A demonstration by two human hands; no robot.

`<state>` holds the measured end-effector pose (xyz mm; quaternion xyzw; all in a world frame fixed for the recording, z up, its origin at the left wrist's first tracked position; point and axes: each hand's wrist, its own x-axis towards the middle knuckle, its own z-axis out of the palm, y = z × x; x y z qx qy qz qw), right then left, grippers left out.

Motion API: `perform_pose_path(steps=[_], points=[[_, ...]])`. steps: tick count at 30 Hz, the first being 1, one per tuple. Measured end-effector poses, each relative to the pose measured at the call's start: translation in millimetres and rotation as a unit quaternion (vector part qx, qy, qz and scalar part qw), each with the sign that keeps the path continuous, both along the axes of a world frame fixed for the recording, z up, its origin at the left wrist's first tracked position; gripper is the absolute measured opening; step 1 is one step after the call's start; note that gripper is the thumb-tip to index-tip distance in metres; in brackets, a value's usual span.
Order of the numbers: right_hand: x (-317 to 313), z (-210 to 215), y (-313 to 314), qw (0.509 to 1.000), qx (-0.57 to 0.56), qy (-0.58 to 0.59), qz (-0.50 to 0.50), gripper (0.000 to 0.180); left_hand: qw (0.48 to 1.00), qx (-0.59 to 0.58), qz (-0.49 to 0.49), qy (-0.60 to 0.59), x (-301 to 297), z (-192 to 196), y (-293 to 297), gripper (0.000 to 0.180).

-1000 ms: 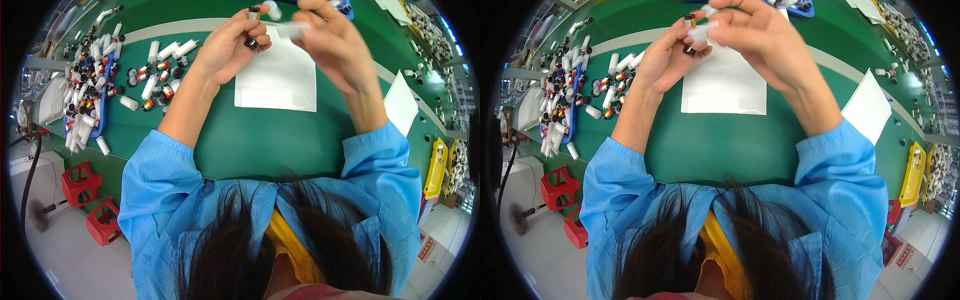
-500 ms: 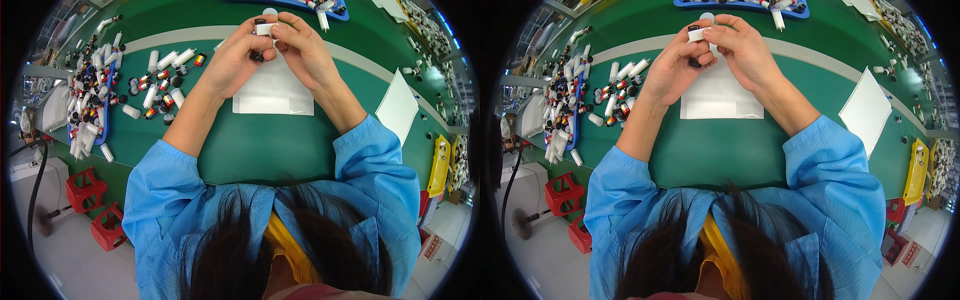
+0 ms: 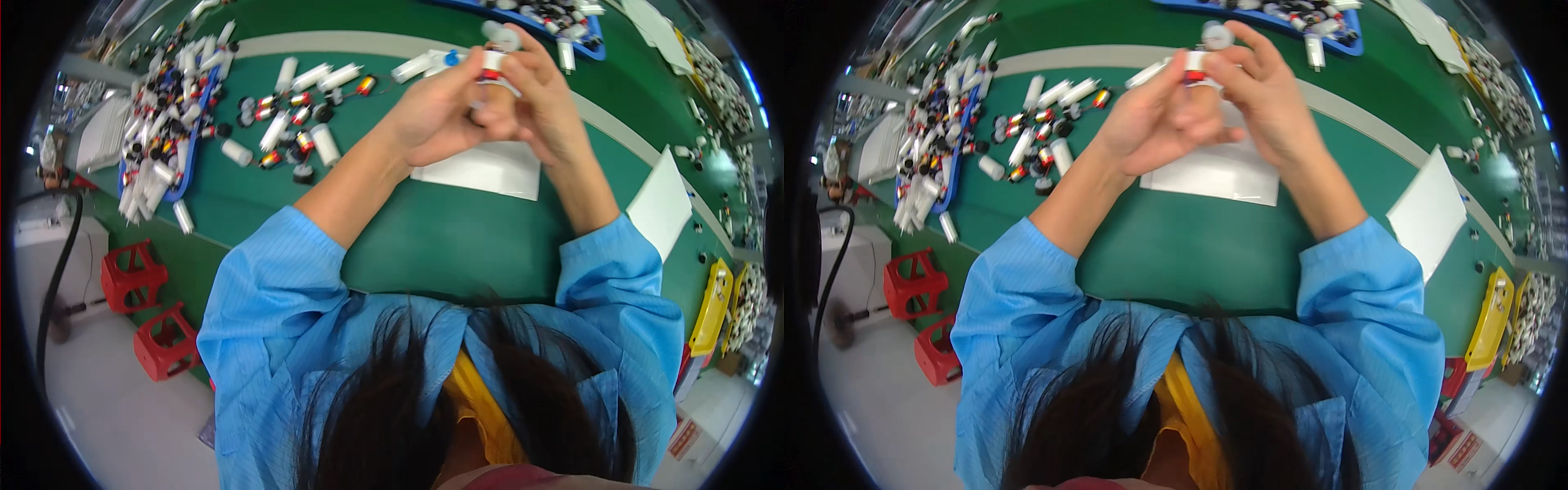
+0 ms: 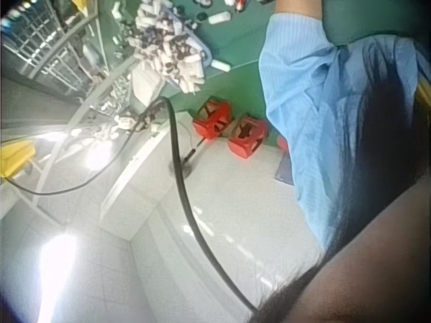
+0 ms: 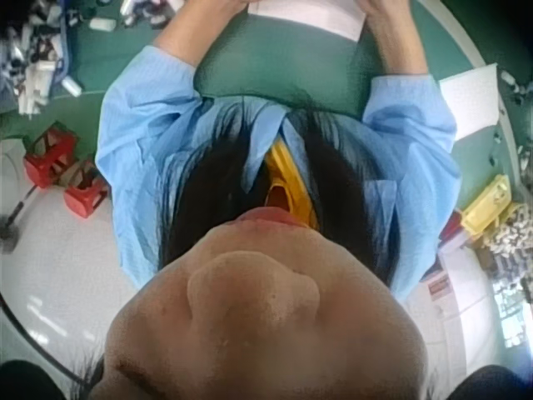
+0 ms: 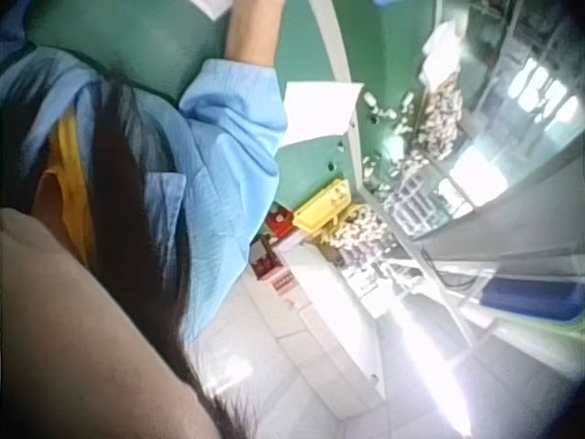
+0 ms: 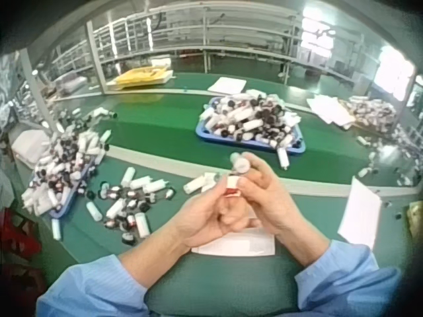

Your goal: The person assembles small cylindrical components by hand, fitting cylindrical caps onto plastic tubes at an assembly line workstation.

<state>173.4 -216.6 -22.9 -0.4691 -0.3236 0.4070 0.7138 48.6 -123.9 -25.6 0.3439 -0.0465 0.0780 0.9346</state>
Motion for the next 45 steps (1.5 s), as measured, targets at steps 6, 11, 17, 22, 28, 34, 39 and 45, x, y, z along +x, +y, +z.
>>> perform_pose_path(steps=[6, 11, 17, 22, 28, 34, 39, 45], points=[[29, 32, 18, 0.935, -0.076, -0.343, 0.051, 0.053, 0.866, 0.427, 0.186, 0.183, -1, 0, 15, 0.054], [43, 120, 70, 0.739, -0.149, -0.626, -0.201, 0.06, 0.653, 0.649, 0.35, 0.174, -33, 17, 52, 0.025], [120, 113, 87, 0.644, -0.108, -0.686, -0.32, 0.061, 0.23, 0.857, 0.296, 0.355, -134, 11, 137, 0.016], [92, 43, 57, 0.803, -0.065, -0.58, -0.117, 0.047, 0.322, 0.83, 0.186, 0.415, -170, 5, 149, 0.018], [14, -8, -5, 0.858, -0.123, -0.495, 0.062, 0.029, 0.31, 0.843, 0.351, 0.265, -170, 1, 155, 0.009], [0, -31, -18, 0.883, -0.152, -0.443, 0.037, 0.023, 0.334, 0.88, 0.262, 0.215, -188, -1, 139, 0.015], [4, -28, -17, 0.888, -0.147, -0.432, 0.054, 0.023, 0.19, 0.947, 0.234, 0.115, -185, 4, 147, 0.017], [-3, -17, -30, 0.847, -0.107, -0.513, 0.088, 0.022, 0.425, 0.846, 0.225, 0.23, -128, 56, 116, 0.023]])
